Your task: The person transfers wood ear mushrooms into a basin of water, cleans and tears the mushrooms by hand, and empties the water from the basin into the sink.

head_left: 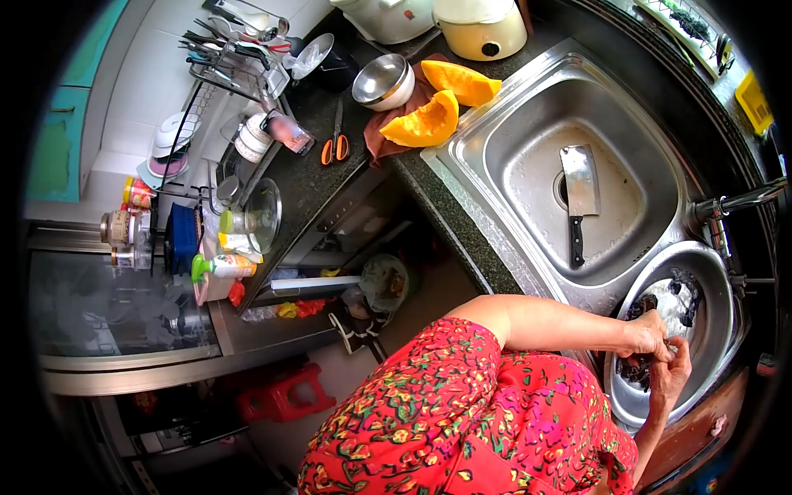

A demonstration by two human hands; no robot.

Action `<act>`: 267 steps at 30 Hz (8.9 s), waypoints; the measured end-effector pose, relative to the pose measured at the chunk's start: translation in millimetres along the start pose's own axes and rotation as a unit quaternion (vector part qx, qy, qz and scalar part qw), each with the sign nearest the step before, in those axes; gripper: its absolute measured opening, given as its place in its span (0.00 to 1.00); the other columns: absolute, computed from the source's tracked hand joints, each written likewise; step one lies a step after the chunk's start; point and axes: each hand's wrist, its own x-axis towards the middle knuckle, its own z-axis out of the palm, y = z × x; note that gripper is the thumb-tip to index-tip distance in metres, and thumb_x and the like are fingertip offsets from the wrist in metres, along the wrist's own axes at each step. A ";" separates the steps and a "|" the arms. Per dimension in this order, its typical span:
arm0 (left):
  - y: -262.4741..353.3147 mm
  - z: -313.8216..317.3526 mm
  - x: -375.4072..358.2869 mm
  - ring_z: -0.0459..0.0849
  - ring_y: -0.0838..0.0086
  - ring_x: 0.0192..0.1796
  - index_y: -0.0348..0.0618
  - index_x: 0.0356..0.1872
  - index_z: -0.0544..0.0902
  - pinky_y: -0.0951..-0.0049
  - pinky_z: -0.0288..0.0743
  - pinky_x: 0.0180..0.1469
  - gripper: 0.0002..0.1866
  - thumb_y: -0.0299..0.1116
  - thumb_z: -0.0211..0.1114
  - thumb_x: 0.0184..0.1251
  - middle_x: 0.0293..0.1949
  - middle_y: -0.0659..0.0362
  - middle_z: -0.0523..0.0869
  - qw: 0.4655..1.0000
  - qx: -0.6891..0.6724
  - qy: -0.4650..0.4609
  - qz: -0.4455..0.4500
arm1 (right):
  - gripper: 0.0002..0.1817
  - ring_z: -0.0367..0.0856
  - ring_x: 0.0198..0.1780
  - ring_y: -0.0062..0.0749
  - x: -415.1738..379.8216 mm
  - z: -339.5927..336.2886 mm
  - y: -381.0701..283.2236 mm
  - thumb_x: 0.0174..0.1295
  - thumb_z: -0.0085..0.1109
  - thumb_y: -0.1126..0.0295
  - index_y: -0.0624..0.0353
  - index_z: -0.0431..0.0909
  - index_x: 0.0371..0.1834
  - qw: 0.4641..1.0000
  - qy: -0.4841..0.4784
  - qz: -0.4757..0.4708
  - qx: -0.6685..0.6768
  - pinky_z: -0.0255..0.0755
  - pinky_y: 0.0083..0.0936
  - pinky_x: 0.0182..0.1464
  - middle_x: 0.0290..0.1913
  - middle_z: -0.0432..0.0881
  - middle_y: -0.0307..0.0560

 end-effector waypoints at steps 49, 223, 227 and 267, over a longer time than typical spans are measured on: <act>6.7 13.4 8.0 0.77 0.70 0.23 0.34 0.25 0.81 0.65 0.73 0.21 0.08 0.22 0.64 0.38 0.19 0.55 0.77 0.998 0.063 0.025 0.014 | 0.07 0.56 0.09 0.11 4.4 -24.4 21.5 0.62 0.50 0.64 0.55 0.68 0.35 0.957 0.000 0.132 0.257 0.48 0.10 0.09 0.14 0.64 0.31; 26.9 -9.9 15.2 0.72 0.84 0.18 0.39 0.29 0.80 0.84 0.61 0.14 0.11 0.36 0.68 0.51 0.20 0.64 0.77 0.995 0.093 -0.035 -0.028 | 0.08 0.66 0.15 0.12 7.1 -17.7 -19.8 0.59 0.53 0.69 0.63 0.73 0.26 0.973 -0.031 0.146 0.177 0.58 0.12 0.15 0.16 0.69 0.35; 34.8 -4.9 9.9 0.70 0.86 0.19 0.38 0.27 0.80 0.84 0.60 0.16 0.12 0.37 0.70 0.50 0.18 0.64 0.77 0.981 0.180 -0.069 -0.036 | 0.06 0.63 0.15 0.13 6.6 -13.6 -29.8 0.57 0.53 0.72 0.64 0.72 0.31 0.981 -0.049 0.141 0.126 0.56 0.14 0.15 0.16 0.68 0.35; 30.3 -18.4 15.0 0.80 0.74 0.27 0.35 0.34 0.76 0.78 0.76 0.30 0.07 0.21 0.60 0.52 0.27 0.53 0.82 0.992 -0.107 -0.069 0.000 | 0.08 0.74 0.20 0.19 25.8 -10.9 5.9 0.60 0.52 0.72 0.67 0.71 0.36 0.925 0.166 0.102 0.325 0.70 0.15 0.20 0.23 0.75 0.42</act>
